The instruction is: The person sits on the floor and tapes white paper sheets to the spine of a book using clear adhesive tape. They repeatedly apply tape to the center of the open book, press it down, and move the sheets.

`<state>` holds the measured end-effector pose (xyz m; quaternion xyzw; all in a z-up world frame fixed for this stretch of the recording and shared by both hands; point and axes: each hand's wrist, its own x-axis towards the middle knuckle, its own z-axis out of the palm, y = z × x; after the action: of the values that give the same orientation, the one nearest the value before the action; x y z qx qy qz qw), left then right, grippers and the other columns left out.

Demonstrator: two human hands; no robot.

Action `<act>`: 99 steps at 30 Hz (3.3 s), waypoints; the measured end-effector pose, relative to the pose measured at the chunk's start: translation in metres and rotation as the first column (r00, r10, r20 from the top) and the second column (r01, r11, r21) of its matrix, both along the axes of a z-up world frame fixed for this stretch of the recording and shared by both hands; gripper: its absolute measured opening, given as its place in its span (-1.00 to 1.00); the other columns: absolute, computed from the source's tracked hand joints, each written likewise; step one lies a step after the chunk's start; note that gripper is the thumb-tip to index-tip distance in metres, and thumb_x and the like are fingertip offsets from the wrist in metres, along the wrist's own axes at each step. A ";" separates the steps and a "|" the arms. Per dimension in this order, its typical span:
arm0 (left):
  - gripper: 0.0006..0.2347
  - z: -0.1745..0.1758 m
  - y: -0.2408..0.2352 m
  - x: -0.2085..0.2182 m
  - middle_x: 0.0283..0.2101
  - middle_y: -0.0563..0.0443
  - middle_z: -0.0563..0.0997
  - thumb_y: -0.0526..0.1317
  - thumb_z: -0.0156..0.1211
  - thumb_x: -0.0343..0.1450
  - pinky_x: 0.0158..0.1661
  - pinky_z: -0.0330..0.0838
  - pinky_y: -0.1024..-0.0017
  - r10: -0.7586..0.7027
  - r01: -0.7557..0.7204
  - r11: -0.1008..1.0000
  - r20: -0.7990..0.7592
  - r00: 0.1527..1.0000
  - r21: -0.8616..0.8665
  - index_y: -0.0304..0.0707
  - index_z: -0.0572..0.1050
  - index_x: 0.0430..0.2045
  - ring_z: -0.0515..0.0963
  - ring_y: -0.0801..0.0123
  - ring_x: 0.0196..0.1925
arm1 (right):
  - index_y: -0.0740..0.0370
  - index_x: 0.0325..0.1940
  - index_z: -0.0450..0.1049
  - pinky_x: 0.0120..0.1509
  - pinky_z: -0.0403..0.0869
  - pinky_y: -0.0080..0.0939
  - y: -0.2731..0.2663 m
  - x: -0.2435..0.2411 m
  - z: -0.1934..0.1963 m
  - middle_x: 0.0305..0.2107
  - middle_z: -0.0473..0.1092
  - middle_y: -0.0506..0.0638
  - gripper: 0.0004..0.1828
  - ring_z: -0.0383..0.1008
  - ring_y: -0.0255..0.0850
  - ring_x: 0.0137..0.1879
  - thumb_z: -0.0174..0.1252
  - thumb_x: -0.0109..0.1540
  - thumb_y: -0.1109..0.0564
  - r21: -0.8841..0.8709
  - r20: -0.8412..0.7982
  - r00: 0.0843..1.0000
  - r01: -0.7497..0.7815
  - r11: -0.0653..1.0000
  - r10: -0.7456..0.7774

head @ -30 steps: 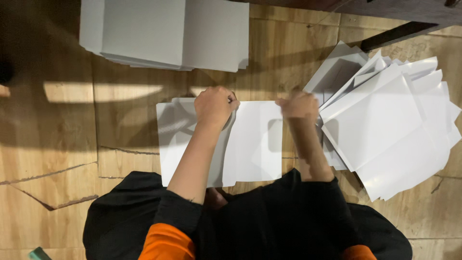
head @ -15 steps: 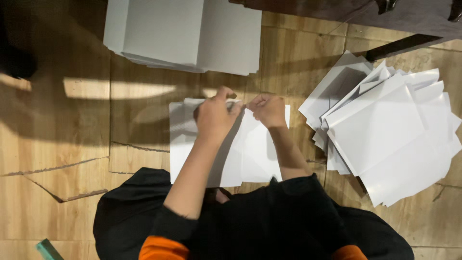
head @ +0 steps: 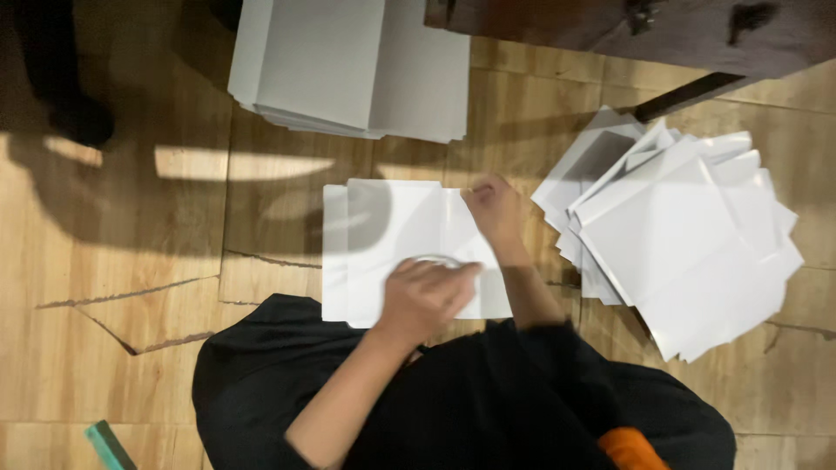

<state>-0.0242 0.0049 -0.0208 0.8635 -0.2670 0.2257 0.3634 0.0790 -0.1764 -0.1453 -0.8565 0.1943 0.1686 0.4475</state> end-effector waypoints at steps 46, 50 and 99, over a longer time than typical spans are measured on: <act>-0.89 0.023 -0.002 -0.043 -0.80 0.19 0.30 -0.29 0.28 0.34 -0.48 0.32 0.61 -0.192 -0.329 0.739 -0.651 0.734 -0.588 -0.06 0.67 -0.33 0.27 0.66 -0.62 | 0.34 -0.13 0.46 -0.26 0.59 -0.28 -0.062 -0.167 0.051 -0.42 0.50 0.13 -0.83 0.59 -0.19 -0.34 0.09 0.32 0.16 0.794 -0.116 0.979 0.194 0.576 -0.170; -0.88 0.011 0.001 -0.041 -0.78 0.12 0.33 -0.26 0.26 0.36 -0.48 0.30 0.61 -0.173 -0.339 0.794 -0.722 0.670 -0.505 -0.06 0.66 -0.29 0.31 0.59 -0.60 | 0.31 -0.21 0.45 -0.25 0.55 -0.41 -0.062 -0.164 0.068 -0.47 0.47 0.02 -0.90 0.54 -0.31 -0.36 0.15 0.29 0.19 0.719 -0.086 0.983 0.173 0.673 -0.161; -0.76 0.005 0.009 -0.070 -0.41 -0.24 0.61 -0.15 -0.01 0.45 -0.31 0.51 0.07 0.263 0.141 0.914 -0.820 0.508 0.380 -0.23 0.35 -0.07 0.66 -0.18 -0.32 | 0.10 -0.32 0.62 -0.15 0.54 -0.06 0.003 -0.168 -0.034 -0.44 0.54 0.04 -0.81 0.58 0.03 -0.20 0.29 0.06 0.01 -0.166 -0.209 0.910 -0.394 0.904 0.358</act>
<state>-0.0940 0.0140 -0.0156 0.9243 -0.0605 -0.2781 0.2544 -0.0892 -0.1732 -0.1791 -0.9012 0.0795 0.3049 0.2975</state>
